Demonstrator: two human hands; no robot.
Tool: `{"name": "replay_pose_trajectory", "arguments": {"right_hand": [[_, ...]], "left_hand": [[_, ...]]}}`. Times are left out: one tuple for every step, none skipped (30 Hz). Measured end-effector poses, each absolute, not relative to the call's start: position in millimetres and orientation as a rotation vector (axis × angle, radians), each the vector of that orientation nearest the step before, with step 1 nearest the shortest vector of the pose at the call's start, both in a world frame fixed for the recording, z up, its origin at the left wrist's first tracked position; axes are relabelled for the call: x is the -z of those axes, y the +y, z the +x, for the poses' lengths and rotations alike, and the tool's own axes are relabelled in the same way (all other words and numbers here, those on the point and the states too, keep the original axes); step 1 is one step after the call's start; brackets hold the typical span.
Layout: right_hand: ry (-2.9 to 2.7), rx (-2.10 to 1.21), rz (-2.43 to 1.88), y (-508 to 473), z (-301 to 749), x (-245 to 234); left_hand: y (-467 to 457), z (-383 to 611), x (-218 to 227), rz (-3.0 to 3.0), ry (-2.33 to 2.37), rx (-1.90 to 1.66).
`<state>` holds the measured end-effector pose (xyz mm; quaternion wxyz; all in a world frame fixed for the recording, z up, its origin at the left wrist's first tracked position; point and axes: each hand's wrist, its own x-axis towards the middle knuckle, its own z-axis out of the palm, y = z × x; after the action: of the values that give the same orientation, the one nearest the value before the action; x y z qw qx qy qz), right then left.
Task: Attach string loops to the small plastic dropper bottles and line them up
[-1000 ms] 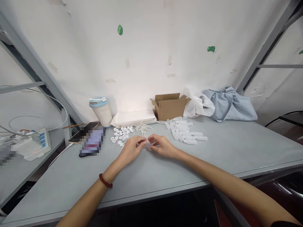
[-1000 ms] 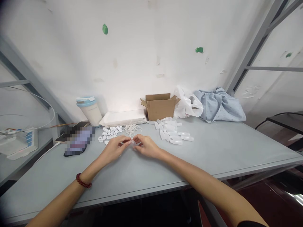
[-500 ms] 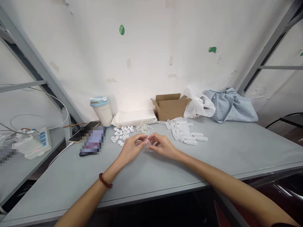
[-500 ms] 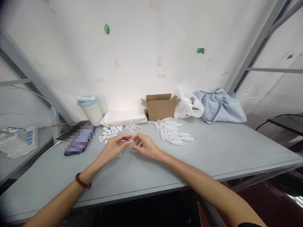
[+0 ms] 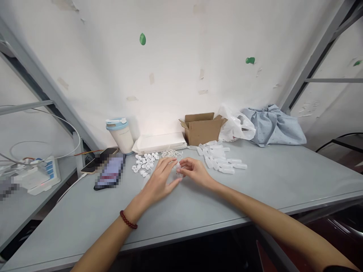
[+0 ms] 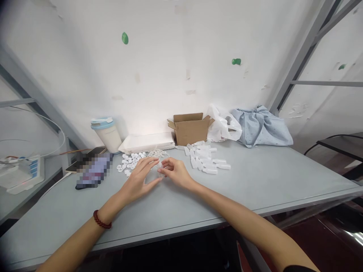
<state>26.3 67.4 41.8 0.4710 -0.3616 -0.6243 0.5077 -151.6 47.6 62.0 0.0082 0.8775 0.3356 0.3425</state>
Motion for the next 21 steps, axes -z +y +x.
{"name": "replay_pose_trajectory", "arguments": {"right_hand": [[-1.518, -1.265, -0.876, 67, 26, -42], [-1.511, -1.287, -0.869, 67, 26, -43], [-1.505, -1.308, -0.866, 67, 26, -44], [-1.497, -1.327, -0.865, 67, 26, -45], [-1.492, -1.343, -0.865, 67, 26, -45], [-1.492, -1.357, -0.866, 67, 25, -46], [-1.497, -1.366, -0.866, 67, 26, -46], [-1.509, -1.369, -0.870, 67, 26, -46], [-1.527, -1.370, -0.878, 67, 26, -46], [-1.547, -1.371, -0.886, 67, 26, -46], [-1.563, -1.372, -0.897, 66, 26, -46], [-1.574, -1.371, -0.909, 66, 26, -47], [-1.579, -1.368, -0.922, 66, 27, -47], [-1.581, -1.362, -0.938, 67, 27, -47], [-1.579, -1.351, -0.953, 67, 28, -47], [-1.577, -1.336, -0.968, 68, 28, -46], [-1.574, -1.321, -0.981, 69, 29, -46], [-1.572, -1.308, -0.991, 70, 29, -46], [-1.570, -1.298, -0.997, 70, 30, -45], [-1.570, -1.292, -1.000, 71, 30, -44], [-1.573, -1.287, -1.003, 71, 31, -44]], "left_hand": [[49, -152, -60, 2.768, 1.034, -1.043], [51, -152, -59, 2.785, 1.024, -1.029], [52, -153, -57, 2.795, 1.018, -1.025], [53, -153, -56, 2.797, 1.013, -1.027], [53, -153, -56, 2.793, 1.011, -1.030], [53, -153, -57, 2.787, 1.013, -1.028], [52, -154, -59, 2.781, 1.020, -1.021], [51, -155, -61, 2.778, 1.031, -1.007], [51, -156, -64, 2.775, 1.050, -0.982], [50, -159, -67, 2.770, 1.077, -0.942], [50, -161, -70, 2.760, 1.109, -0.892], [50, -165, -73, 2.744, 1.141, -0.833], [50, -169, -75, 2.721, 1.171, -0.769], [51, -172, -76, 2.692, 1.196, -0.704], [51, -176, -77, 2.661, 1.218, -0.648], [52, -180, -78, 2.630, 1.238, -0.602], [53, -183, -78, 2.604, 1.261, -0.567], [53, -185, -78, 2.585, 1.283, -0.537], [53, -187, -77, 2.573, 1.303, -0.513], [53, -188, -77, 2.570, 1.313, -0.493], [52, -189, -77, 2.572, 1.313, -0.473]]}}
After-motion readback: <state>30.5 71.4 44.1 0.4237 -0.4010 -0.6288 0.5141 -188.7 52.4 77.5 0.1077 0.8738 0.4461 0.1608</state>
